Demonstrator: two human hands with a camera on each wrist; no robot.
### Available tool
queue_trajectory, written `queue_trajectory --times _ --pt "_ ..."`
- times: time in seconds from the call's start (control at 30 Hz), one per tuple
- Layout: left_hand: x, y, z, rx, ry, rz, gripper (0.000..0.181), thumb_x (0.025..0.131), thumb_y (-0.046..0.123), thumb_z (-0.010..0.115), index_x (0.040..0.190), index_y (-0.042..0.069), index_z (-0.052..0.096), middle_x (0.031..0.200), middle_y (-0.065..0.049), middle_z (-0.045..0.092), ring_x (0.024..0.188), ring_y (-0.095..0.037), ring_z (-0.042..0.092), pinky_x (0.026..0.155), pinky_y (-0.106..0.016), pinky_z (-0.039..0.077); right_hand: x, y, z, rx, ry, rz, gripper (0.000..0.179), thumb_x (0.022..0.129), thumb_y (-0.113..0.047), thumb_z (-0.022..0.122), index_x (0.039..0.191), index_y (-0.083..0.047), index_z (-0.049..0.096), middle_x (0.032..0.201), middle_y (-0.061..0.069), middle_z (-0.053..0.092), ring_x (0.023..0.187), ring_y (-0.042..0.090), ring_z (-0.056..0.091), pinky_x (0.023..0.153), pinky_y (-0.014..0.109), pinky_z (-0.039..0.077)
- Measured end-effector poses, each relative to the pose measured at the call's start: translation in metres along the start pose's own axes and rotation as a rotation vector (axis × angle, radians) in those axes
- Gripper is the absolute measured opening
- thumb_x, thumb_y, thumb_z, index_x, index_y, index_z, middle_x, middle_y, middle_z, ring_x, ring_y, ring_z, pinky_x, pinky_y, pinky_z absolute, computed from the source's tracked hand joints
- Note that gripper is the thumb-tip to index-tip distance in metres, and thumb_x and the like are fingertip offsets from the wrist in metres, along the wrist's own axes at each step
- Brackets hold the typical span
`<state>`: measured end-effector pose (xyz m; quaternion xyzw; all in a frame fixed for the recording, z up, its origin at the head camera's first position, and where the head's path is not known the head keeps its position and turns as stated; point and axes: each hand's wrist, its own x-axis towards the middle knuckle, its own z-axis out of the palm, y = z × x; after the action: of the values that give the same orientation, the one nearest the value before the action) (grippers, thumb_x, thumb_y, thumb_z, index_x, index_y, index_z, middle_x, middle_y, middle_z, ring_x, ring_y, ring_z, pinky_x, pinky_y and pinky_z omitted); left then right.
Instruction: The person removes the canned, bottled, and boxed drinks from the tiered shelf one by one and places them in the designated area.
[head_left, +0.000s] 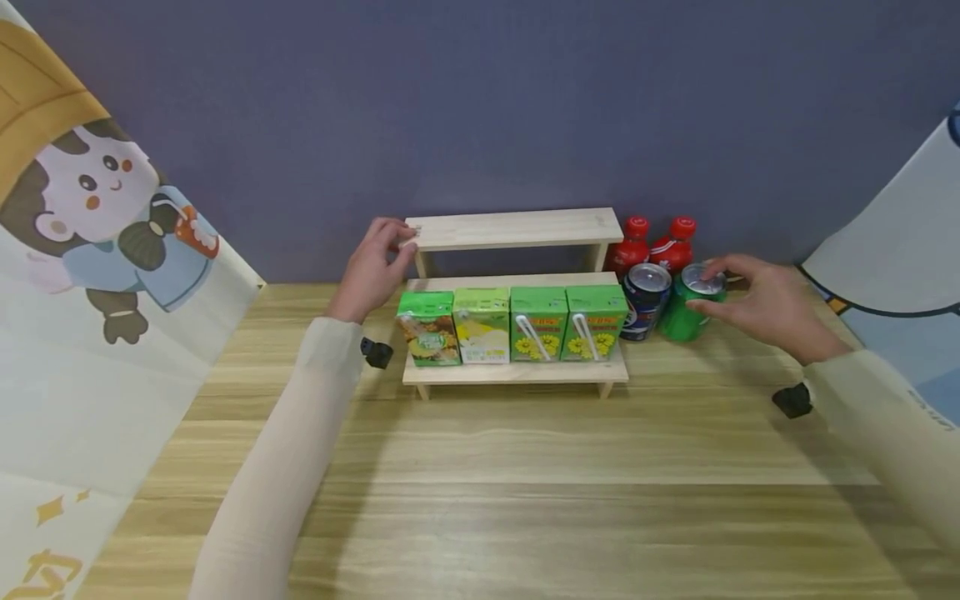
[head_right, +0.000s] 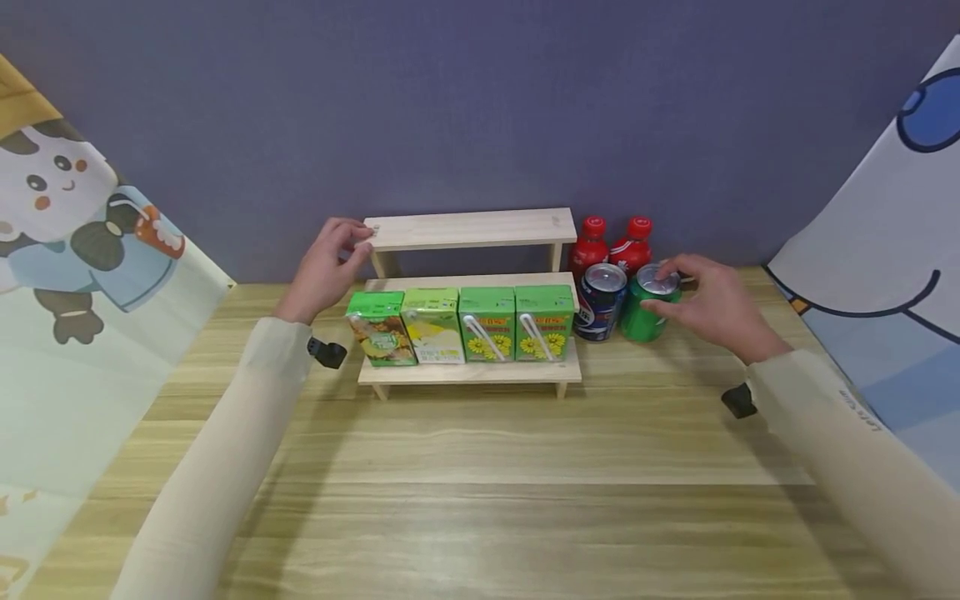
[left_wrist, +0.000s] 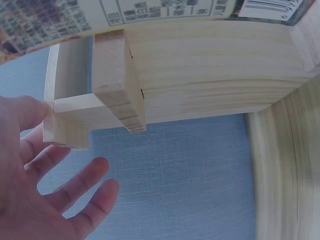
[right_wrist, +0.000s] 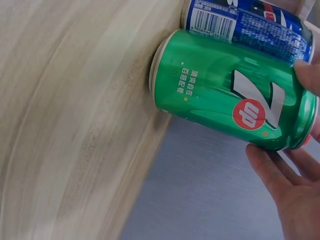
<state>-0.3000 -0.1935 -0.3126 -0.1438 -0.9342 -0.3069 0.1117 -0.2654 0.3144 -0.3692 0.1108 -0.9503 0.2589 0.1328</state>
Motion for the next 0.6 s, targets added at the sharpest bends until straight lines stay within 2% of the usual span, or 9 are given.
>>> queue_trajectory --times 0.17,0.37,0.6 --pt "0.0005 0.0012 0.0009 -0.002 0.001 0.002 0.037 0.1 0.038 0.043 0.128 0.016 0.055 0.136 0.001 0.038 0.108 -0.019 0.05 0.081 -0.039 0.046 -0.0022 0.0015 0.0022 0.024 0.0 -0.006 0.048 0.079 -0.037 0.077 0.108 -0.003 0.061 0.118 0.022 0.056 0.103 0.04 0.051 0.079 0.057 0.041" --pt "0.0009 0.0018 0.0007 -0.015 0.006 0.008 0.038 0.1 0.039 0.043 0.127 0.016 0.055 0.136 0.002 0.038 0.107 -0.018 0.051 0.081 -0.039 0.046 -0.0003 0.0007 0.0008 0.039 -0.036 -0.005 0.049 0.081 -0.034 0.076 0.112 -0.001 0.058 0.117 0.021 0.054 0.105 0.041 0.05 0.083 0.058 0.042" --pt "0.0007 0.0005 0.0007 -0.014 0.008 -0.001 0.037 0.1 0.038 0.043 0.127 0.015 0.055 0.136 0.001 0.039 0.106 -0.018 0.051 0.08 -0.039 0.046 0.004 -0.0015 -0.0002 0.077 -0.057 -0.079 0.045 0.078 -0.022 0.08 0.108 0.001 0.056 0.112 0.02 0.055 0.103 0.04 0.051 0.083 0.056 0.042"
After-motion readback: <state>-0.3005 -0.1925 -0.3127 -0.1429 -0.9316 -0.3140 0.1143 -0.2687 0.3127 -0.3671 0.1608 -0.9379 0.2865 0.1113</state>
